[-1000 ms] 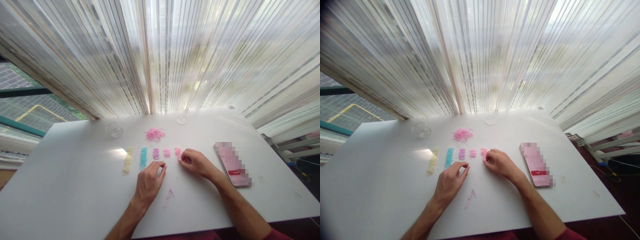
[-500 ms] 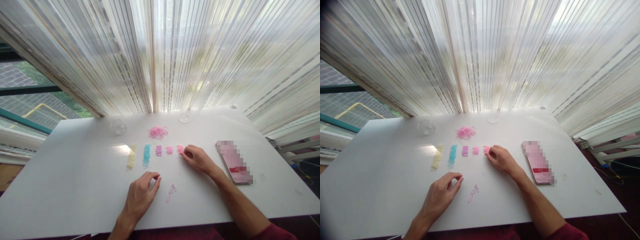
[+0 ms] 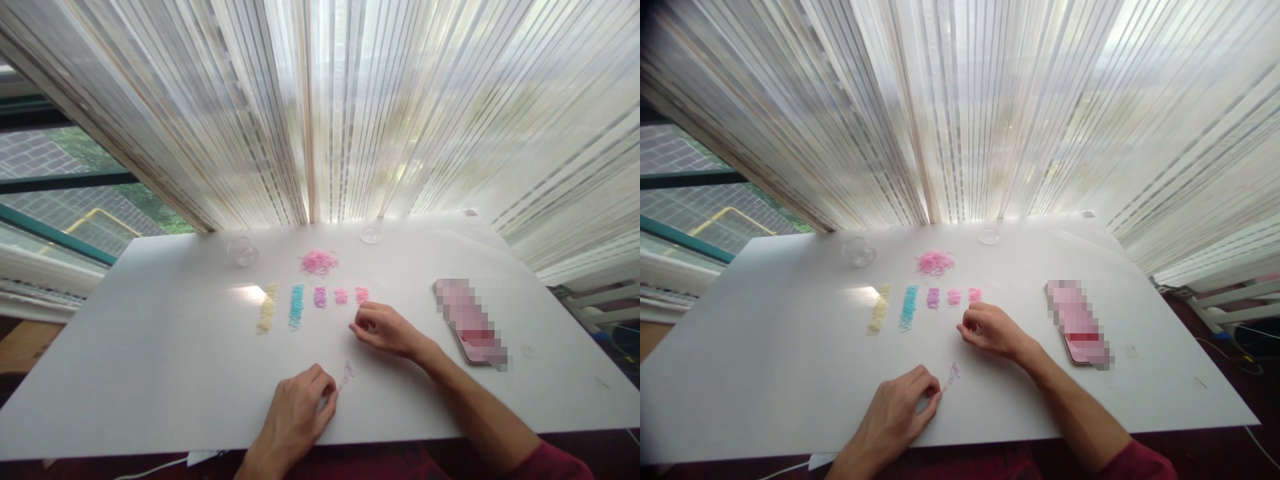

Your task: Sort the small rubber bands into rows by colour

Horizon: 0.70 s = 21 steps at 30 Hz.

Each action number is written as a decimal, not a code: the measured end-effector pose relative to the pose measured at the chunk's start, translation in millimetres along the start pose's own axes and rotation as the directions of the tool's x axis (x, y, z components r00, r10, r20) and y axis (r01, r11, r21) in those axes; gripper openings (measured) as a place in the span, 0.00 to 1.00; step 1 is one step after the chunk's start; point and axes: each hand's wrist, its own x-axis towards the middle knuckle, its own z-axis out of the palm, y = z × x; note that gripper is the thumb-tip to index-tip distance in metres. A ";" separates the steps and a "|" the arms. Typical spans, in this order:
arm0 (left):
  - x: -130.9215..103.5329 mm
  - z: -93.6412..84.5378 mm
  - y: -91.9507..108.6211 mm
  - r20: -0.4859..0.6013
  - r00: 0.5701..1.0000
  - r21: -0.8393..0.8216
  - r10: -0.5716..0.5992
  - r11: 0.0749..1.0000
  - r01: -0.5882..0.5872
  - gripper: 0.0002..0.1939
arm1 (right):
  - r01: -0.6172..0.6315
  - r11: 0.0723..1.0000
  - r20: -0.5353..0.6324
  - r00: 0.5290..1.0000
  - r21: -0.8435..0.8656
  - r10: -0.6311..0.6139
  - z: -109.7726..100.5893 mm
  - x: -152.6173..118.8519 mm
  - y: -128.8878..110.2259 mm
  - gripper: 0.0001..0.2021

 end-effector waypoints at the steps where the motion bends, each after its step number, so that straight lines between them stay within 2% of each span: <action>1: 0.4 -1.2 -1.0 -0.013 1.000 0.000 0.011 1.000 -0.011 0.06 | 0.011 1.000 0.014 1.000 0.008 -0.011 1.7 -0.3 -0.9 0.12; 8: 21.4 -25.5 -15.7 -0.147 0.986 0.015 0.083 0.997 -0.082 0.04 | 0.069 0.992 0.072 0.994 0.108 -0.077 11.8 -2.5 -8.3 0.04; 11: 37.3 -33.1 -20.5 -0.173 0.978 0.019 0.116 0.993 -0.114 0.04 | 0.068 0.986 0.062 0.995 0.154 -0.079 17.1 -3.0 -10.7 0.09; 17: 62.2 -31.3 -21.9 -0.216 0.959 -0.021 0.186 0.981 -0.195 0.07 | 0.064 0.981 -0.027 0.998 0.181 -0.060 21.1 -1.5 -6.8 0.06; 21: 66.7 -28.6 -21.0 -0.245 0.956 -0.101 0.158 0.977 -0.187 0.07 | 0.042 0.988 -0.055 0.998 0.152 -0.033 18.4 -0.5 -3.2 0.05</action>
